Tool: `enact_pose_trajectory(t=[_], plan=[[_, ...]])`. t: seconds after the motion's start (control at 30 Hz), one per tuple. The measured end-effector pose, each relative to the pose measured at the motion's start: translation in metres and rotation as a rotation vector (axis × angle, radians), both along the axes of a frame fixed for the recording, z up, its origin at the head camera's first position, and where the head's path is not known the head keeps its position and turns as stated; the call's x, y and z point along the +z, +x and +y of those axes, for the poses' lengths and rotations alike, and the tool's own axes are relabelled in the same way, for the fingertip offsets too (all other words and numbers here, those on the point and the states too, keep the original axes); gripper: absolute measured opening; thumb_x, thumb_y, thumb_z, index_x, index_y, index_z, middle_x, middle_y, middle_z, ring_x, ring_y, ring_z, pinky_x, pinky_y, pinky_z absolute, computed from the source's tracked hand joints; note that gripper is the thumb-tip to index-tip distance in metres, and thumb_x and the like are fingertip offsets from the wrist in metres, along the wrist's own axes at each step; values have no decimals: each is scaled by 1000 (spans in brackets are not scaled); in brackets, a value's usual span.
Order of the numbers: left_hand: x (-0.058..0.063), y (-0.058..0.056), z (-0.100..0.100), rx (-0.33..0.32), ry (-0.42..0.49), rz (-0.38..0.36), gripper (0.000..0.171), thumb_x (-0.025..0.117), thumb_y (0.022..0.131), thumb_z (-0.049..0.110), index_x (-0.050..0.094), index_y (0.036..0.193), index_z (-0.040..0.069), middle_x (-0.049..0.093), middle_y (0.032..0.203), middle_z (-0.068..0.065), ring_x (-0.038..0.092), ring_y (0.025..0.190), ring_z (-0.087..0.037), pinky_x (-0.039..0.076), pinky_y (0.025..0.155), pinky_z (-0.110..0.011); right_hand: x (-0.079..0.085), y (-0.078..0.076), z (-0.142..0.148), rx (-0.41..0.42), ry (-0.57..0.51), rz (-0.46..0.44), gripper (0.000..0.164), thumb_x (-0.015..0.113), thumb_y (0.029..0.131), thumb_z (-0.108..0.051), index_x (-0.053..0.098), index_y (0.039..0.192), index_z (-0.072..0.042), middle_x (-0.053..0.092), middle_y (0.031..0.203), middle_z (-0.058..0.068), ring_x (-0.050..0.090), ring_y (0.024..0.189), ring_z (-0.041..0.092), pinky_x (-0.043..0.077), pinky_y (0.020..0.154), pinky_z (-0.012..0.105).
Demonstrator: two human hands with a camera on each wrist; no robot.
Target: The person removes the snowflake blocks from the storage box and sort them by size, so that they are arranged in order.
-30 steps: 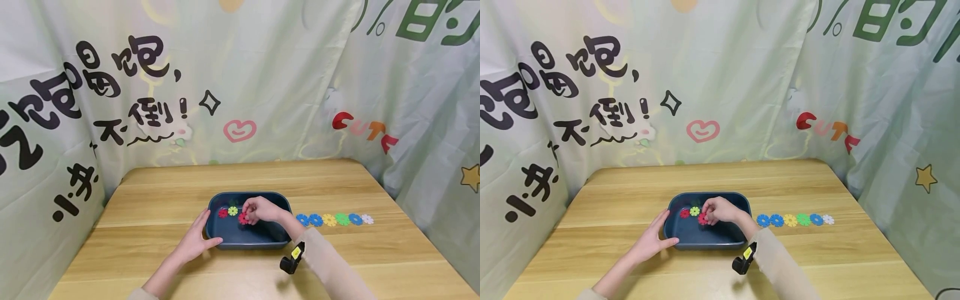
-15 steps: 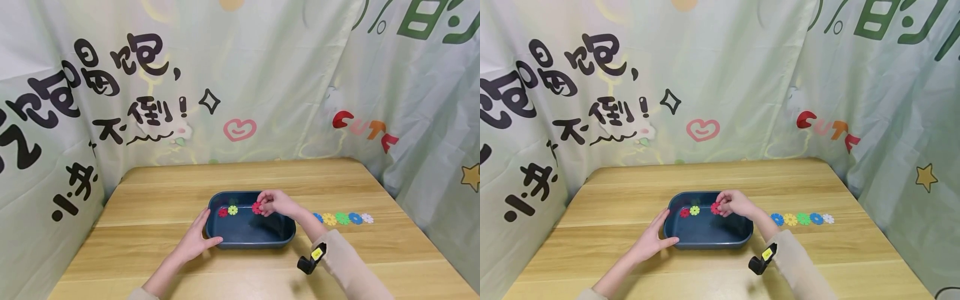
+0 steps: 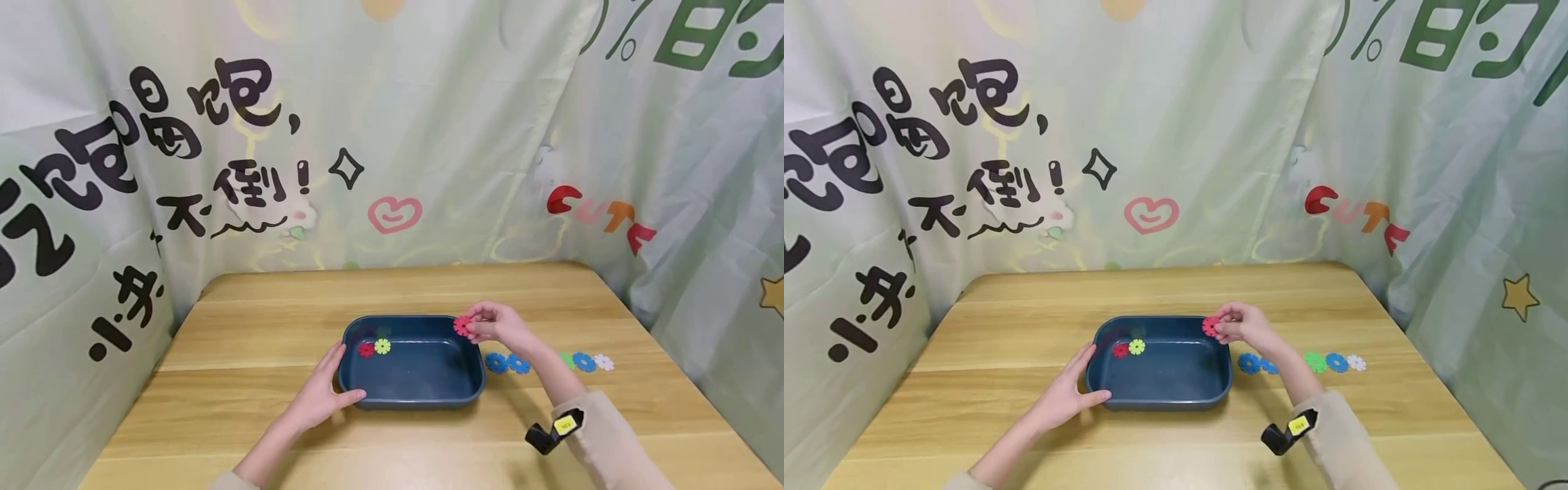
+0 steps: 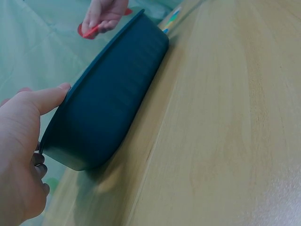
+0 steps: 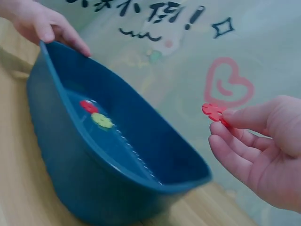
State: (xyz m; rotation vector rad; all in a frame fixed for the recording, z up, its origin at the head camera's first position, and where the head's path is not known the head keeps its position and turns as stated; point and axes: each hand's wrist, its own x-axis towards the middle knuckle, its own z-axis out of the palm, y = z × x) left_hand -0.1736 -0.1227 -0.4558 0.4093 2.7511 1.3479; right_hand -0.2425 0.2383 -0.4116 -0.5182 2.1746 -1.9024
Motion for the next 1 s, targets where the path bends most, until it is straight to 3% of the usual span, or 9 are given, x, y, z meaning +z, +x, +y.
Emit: enact_pose_trajectory(t=[0.2, 0.33, 0.5, 0.67, 1.0], plan=[[-3, 1, 1, 3, 10, -3, 92, 78, 74, 33, 28, 144, -1, 23, 150, -16, 24, 134, -39, 25, 102, -59, 12, 19, 25, -148, -51, -63, 23, 57, 88, 5, 47, 105, 16, 61, 84, 7, 63, 72, 15, 55, 68, 29], [-3, 0, 1, 3, 12, -7, 92, 78, 74, 33, 28, 144, -1, 22, 151, -15, 24, 134, -38, 25, 102, -59, 10, 27, 45, -195, -123, -71, 16, 55, 89, 6, 51, 104, 9, 61, 86, 5, 64, 73, 15, 54, 69, 27], [-3, 0, 1, 6, 5, -10, 92, 77, 74, 34, 29, 144, 0, 23, 150, -15, 25, 134, -38, 26, 102, -59, 4, 37, 72, -239, -207, -59, 14, 53, 90, 6, 56, 101, -3, 60, 86, 4, 63, 76, 14, 54, 70, 26], [-4, 0, 1, 7, 9, -11, 92, 78, 74, 34, 28, 144, -1, 23, 150, -15, 24, 134, -38, 25, 102, -59, 0, 47, 96, -264, -332, -46, 25, 48, 91, 11, 62, 95, -9, 63, 83, 3, 64, 73, 14, 54, 67, 25], [-2, -2, 1, -1, 11, -9, 92, 77, 74, 34, 28, 144, -1, 23, 150, -16, 24, 134, -39, 25, 102, -60, -24, 61, 148, -286, -374, -7, 21, 53, 91, 5, 66, 96, -11, 68, 86, 2, 67, 76, 13, 54, 70, 24]])
